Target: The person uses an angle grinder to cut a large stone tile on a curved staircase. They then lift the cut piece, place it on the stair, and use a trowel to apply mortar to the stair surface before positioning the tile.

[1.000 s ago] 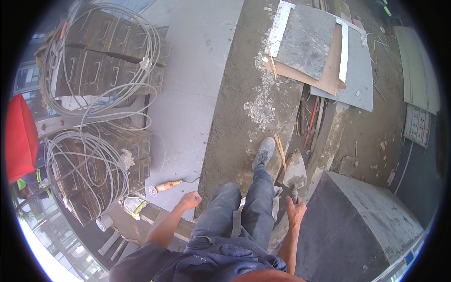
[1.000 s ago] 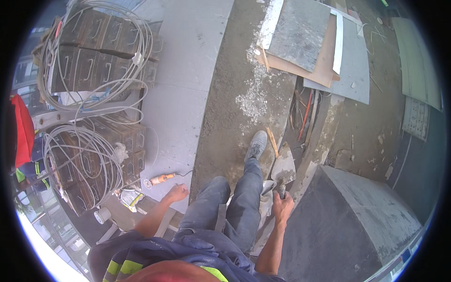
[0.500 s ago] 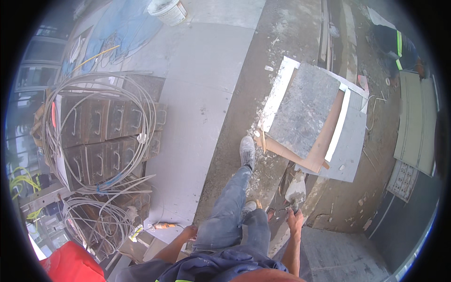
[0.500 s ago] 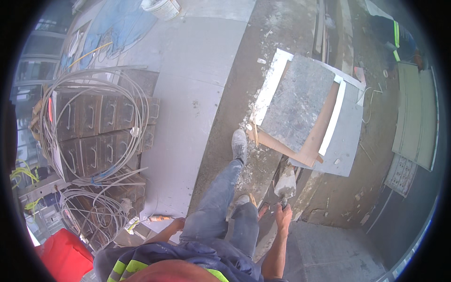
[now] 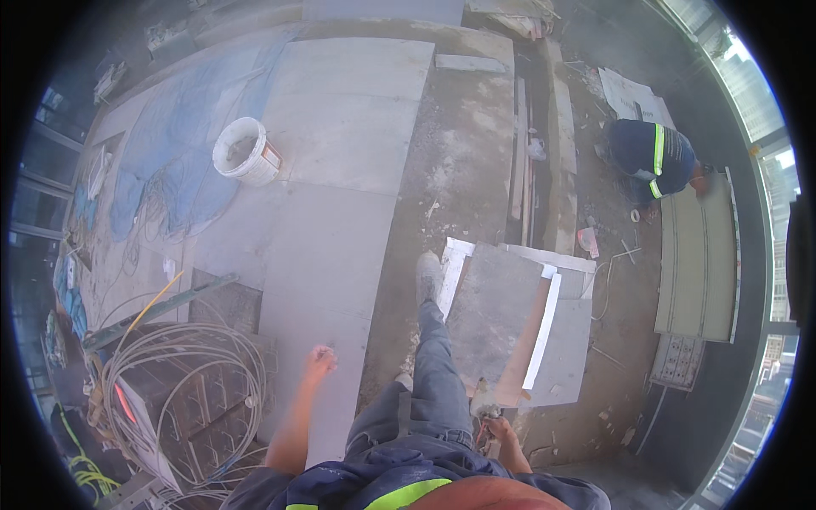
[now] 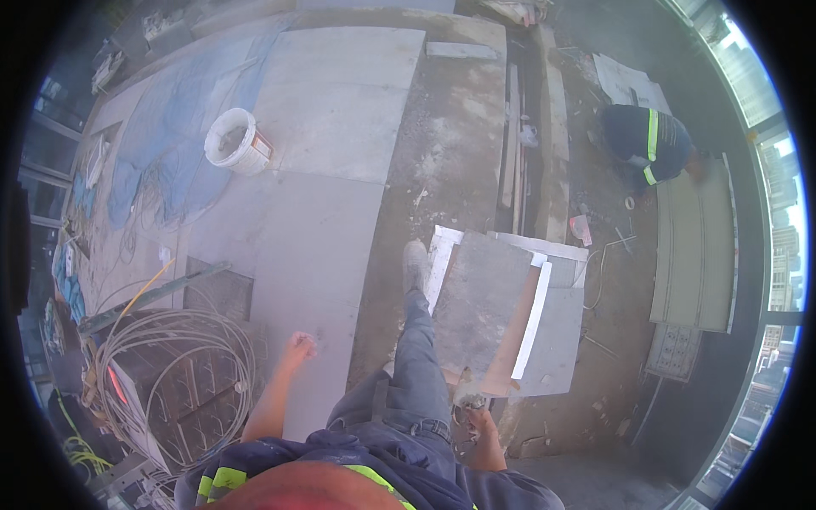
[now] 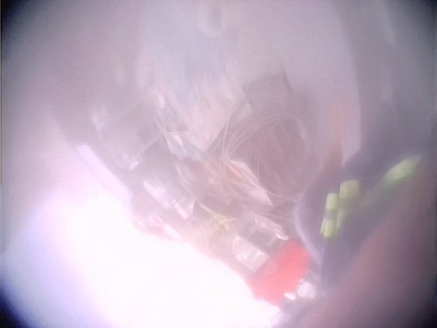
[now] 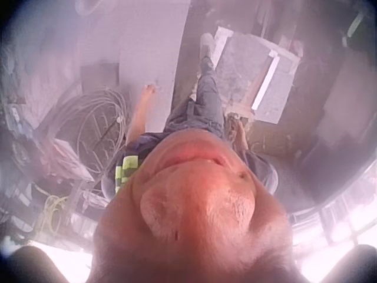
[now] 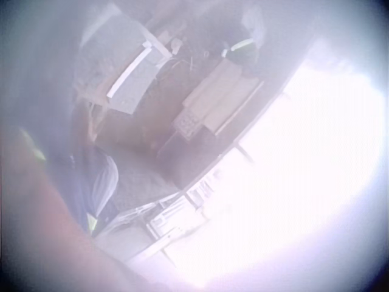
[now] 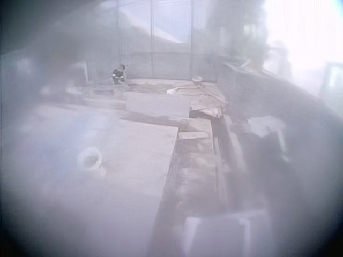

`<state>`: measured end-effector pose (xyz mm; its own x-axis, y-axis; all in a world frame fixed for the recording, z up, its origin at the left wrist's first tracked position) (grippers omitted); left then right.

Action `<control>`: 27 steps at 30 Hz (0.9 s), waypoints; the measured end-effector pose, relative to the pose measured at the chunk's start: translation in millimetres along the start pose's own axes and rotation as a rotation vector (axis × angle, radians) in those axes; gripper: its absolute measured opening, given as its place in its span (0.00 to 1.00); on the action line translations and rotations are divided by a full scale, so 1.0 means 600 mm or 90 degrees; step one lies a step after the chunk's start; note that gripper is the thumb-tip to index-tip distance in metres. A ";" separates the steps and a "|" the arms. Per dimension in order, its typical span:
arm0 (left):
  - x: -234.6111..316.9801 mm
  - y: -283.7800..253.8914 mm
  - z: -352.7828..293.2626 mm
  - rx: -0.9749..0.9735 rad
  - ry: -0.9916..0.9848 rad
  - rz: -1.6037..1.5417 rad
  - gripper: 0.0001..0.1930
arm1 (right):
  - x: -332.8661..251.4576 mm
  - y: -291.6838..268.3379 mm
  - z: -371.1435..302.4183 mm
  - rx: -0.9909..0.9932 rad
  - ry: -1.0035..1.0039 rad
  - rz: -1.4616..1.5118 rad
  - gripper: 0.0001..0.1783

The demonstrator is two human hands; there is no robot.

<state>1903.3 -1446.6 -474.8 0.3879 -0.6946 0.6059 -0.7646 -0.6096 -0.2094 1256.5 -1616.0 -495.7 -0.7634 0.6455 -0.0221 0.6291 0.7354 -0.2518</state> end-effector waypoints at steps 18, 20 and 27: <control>0.631 -0.116 0.499 0.151 -0.113 -0.415 0.38 | -1.588 -0.263 -0.054 0.024 -0.378 -0.143 0.13; 0.654 -0.160 0.612 0.185 -0.036 -0.621 0.40 | -1.753 -0.226 -0.081 0.045 -0.377 -0.173 0.13; 0.888 -0.324 1.070 0.308 0.068 -0.930 0.51 | -2.045 -0.209 -0.034 0.126 -0.248 -0.551 0.16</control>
Point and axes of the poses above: each hand's wrist, its own z-axis towards the middle knuckle, its own y-axis out of the palm, x = y × z, the point moved 7 cm from there along z, towards the middle knuckle, and after that the axes turned 4 degrees about -z, right-handed, at the moved point
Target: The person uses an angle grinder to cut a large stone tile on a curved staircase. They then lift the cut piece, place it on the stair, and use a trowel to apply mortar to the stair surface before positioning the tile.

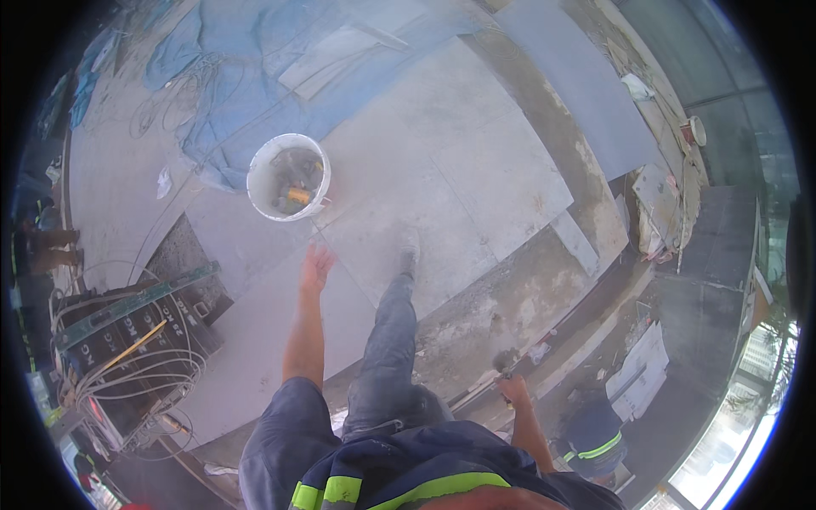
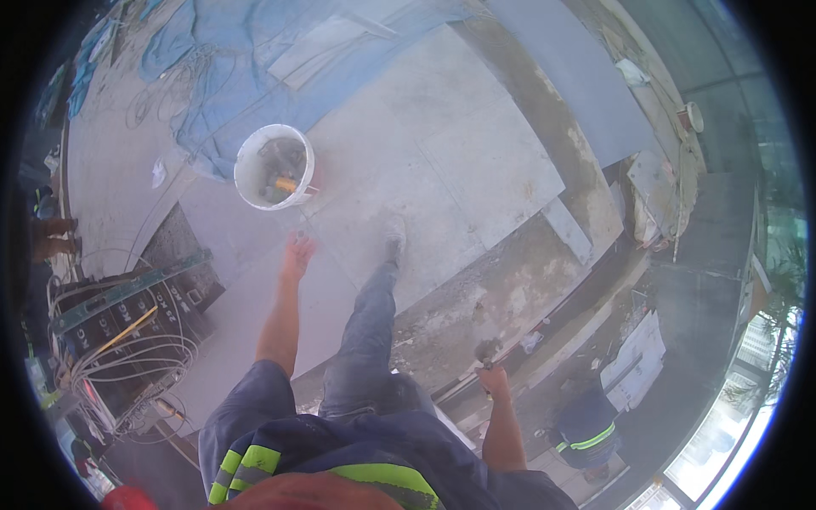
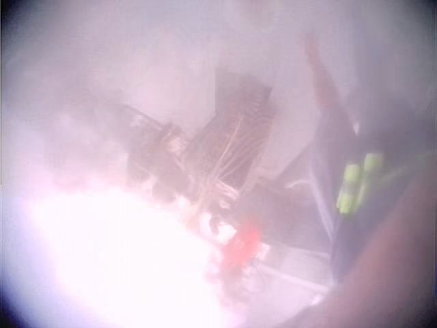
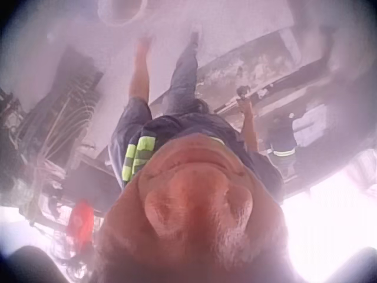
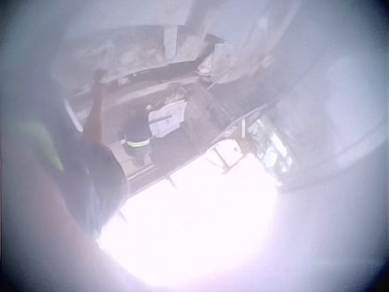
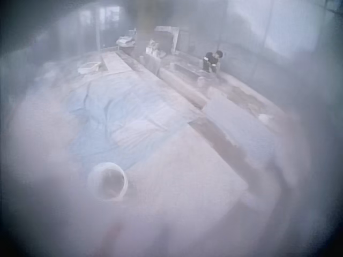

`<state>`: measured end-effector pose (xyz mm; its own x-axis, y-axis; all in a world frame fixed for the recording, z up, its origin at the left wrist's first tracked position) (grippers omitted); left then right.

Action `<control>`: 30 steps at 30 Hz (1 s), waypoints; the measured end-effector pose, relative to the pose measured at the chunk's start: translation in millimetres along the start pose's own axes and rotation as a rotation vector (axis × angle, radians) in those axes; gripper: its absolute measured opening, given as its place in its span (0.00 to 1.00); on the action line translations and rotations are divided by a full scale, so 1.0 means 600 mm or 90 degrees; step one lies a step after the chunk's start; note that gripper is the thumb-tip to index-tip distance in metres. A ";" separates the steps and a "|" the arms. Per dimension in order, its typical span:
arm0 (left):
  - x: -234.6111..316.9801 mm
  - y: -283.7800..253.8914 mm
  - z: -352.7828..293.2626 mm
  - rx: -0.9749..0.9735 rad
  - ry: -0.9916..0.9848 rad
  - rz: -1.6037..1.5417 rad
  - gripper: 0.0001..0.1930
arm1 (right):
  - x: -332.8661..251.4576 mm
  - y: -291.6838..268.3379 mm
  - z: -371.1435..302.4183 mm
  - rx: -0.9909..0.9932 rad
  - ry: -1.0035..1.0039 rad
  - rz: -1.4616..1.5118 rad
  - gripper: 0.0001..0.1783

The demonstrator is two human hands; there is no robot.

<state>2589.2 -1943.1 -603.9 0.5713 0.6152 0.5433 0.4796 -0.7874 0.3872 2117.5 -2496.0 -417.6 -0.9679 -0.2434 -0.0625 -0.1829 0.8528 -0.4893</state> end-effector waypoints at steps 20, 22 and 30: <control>-0.055 0.422 0.190 0.261 0.070 -0.246 0.31 | -0.006 -0.693 0.504 0.097 0.086 0.076 0.25; -0.121 0.484 0.105 0.233 0.073 -0.202 0.30 | 0.032 -0.755 0.594 0.087 0.047 0.087 0.23; -0.667 0.756 0.003 0.054 0.045 0.016 0.36 | 0.093 -1.042 0.908 0.072 -0.053 0.081 0.20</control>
Point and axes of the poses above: each hand's wrist, its own z-axis towards the middle knuckle, its own y-axis out of the palm, x = y × z, the point moved 7 cm from there along z, towards the middle knuckle, and after that the axes turned 4 degrees about -z, right-handed, at the moved point
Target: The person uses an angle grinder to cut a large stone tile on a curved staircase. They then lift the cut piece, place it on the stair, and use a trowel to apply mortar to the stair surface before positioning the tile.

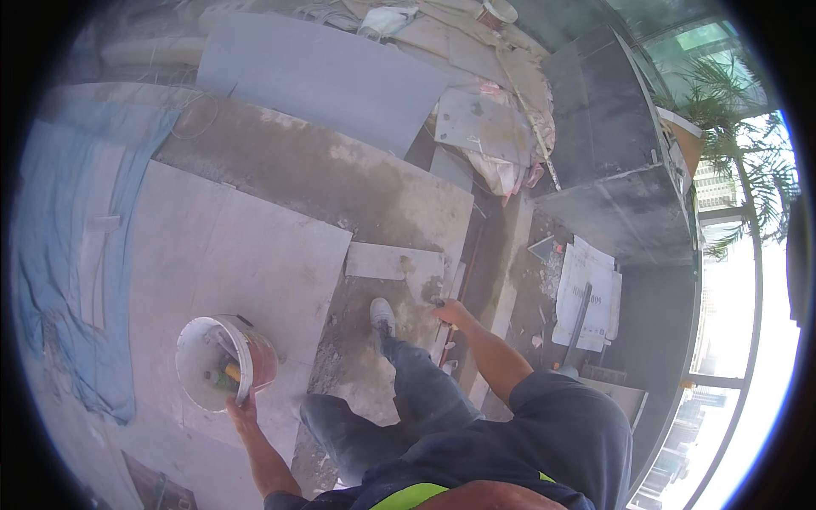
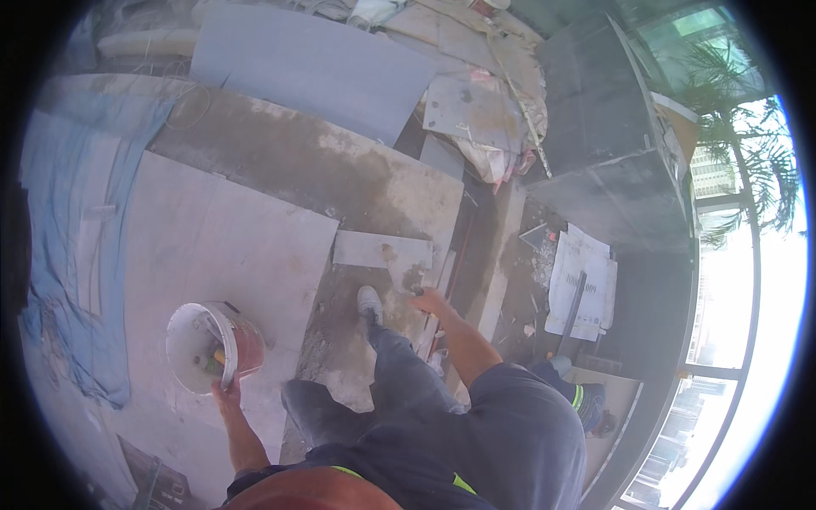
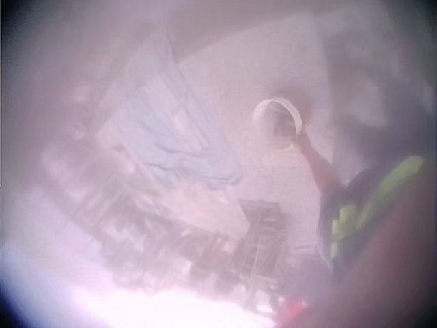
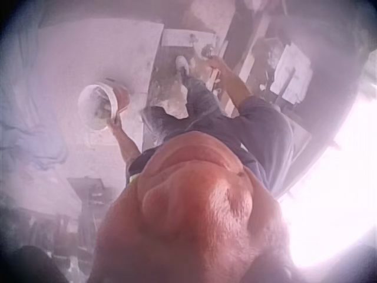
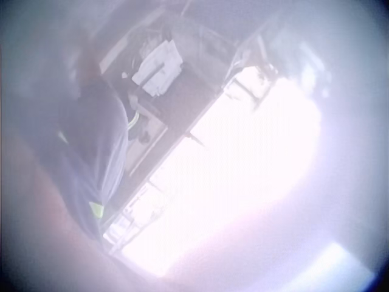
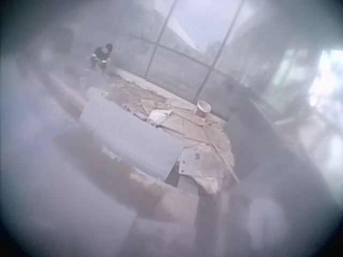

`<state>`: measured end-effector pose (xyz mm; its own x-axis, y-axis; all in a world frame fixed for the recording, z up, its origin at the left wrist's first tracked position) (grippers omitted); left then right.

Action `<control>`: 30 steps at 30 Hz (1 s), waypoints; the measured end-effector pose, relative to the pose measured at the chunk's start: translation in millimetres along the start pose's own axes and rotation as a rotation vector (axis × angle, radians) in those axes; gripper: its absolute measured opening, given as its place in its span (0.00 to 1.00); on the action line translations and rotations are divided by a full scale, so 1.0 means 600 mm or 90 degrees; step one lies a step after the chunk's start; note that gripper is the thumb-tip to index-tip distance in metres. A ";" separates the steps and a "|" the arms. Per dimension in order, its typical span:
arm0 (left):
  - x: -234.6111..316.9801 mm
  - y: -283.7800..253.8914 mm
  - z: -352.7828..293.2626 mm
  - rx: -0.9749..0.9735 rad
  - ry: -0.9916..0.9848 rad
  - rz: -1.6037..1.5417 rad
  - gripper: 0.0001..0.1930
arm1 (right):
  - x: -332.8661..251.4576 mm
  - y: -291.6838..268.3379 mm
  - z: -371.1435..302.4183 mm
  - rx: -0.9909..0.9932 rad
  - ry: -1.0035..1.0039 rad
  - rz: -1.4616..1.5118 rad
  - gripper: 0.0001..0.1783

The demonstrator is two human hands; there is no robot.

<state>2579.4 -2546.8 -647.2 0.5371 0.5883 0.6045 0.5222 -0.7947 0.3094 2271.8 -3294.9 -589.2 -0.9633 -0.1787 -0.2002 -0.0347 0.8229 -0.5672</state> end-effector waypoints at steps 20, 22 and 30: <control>-0.203 0.449 -0.099 -0.010 -0.190 0.042 0.23 | 0.112 -0.442 -0.194 0.017 0.124 -0.006 0.17; -0.206 0.506 -0.143 0.085 -0.281 -0.035 0.22 | 0.156 -0.470 -0.168 0.025 0.194 0.136 0.14; -0.139 0.658 -0.230 0.199 -0.317 -0.012 0.21 | 0.130 -0.555 0.088 -0.013 0.308 0.254 0.14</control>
Point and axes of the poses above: each hand's wrist, its own z-axis towards the middle knuckle, its own y-axis out of the palm, x = y × z, the point moved 7 cm from there along z, towards the middle knuckle, and after that the axes turned 4 degrees about -z, right-handed, at the moved point
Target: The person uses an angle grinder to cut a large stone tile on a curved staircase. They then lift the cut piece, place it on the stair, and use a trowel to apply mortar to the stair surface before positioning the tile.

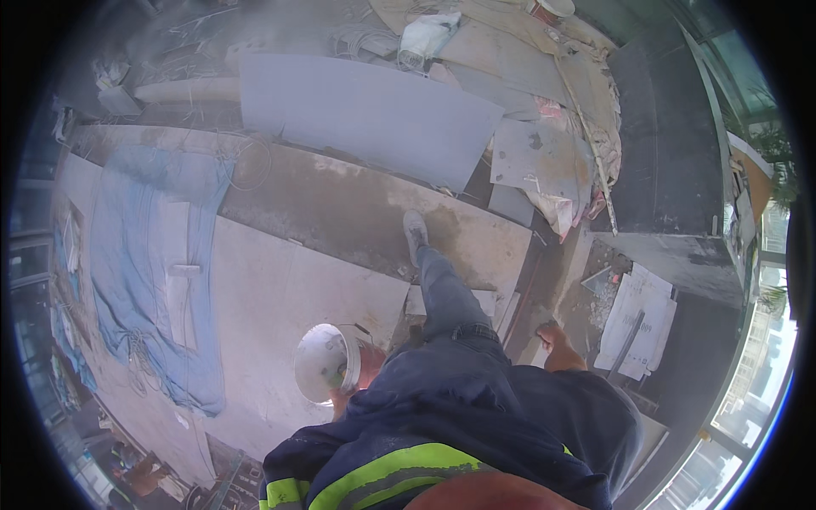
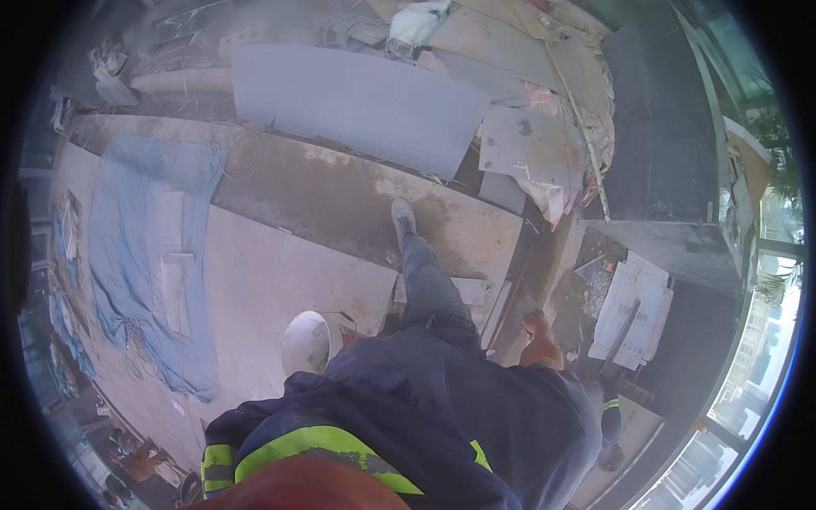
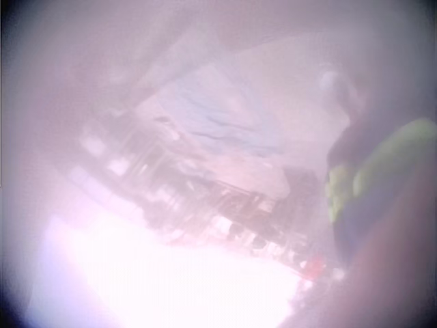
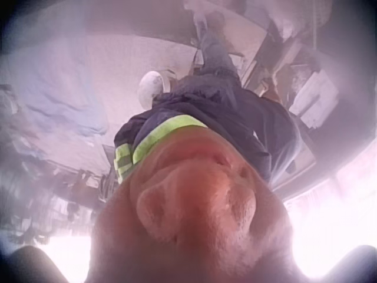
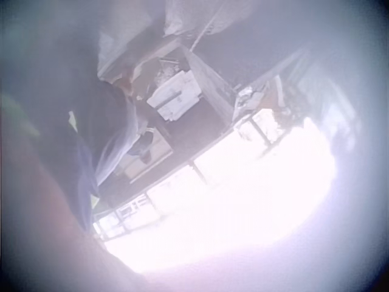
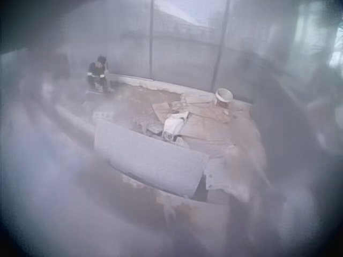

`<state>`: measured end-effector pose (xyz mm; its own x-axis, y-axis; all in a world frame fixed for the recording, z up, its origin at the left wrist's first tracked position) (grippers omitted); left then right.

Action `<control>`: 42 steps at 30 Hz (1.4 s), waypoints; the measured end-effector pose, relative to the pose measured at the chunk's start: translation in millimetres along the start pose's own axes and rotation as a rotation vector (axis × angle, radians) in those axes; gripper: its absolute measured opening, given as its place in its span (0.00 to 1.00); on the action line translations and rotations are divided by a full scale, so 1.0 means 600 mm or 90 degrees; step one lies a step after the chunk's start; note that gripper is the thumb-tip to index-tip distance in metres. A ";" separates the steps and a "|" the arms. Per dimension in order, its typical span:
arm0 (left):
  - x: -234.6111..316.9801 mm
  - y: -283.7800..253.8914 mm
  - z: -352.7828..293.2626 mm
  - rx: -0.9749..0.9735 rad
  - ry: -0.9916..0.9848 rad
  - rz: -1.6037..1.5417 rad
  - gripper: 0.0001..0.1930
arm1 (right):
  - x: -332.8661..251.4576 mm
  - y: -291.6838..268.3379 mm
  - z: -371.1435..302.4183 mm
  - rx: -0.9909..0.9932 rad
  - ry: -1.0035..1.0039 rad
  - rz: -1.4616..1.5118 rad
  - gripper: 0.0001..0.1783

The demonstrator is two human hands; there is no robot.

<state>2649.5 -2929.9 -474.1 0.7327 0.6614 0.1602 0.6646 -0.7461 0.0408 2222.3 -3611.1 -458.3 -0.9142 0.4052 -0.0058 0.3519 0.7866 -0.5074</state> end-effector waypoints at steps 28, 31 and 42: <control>0.535 1.596 0.035 -0.162 0.125 0.283 0.25 | -2.107 -0.185 -0.073 0.116 -0.409 0.260 0.18; 0.514 1.838 0.070 -0.200 0.116 0.382 0.25 | -2.167 -0.177 0.025 0.066 -0.392 0.452 0.21; 0.376 2.760 -0.069 -0.265 0.180 0.604 0.28 | -2.305 -0.456 0.065 0.118 -0.023 0.648 0.18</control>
<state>3909.4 -4019.3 -329.8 0.8274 -0.2041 0.5231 -0.3001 -0.9481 0.1047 3382.6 -4405.0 -345.2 -0.2073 0.8219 -0.5307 0.9279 -0.0067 -0.3728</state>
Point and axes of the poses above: each hand's wrist, its own z-axis towards the middle knuckle, its own y-axis out of the palm, x = y × z, the point moved 7 cm from there along z, towards the middle knuckle, and after that the axes turned 4 degrees about -z, right-handed, at the moved point
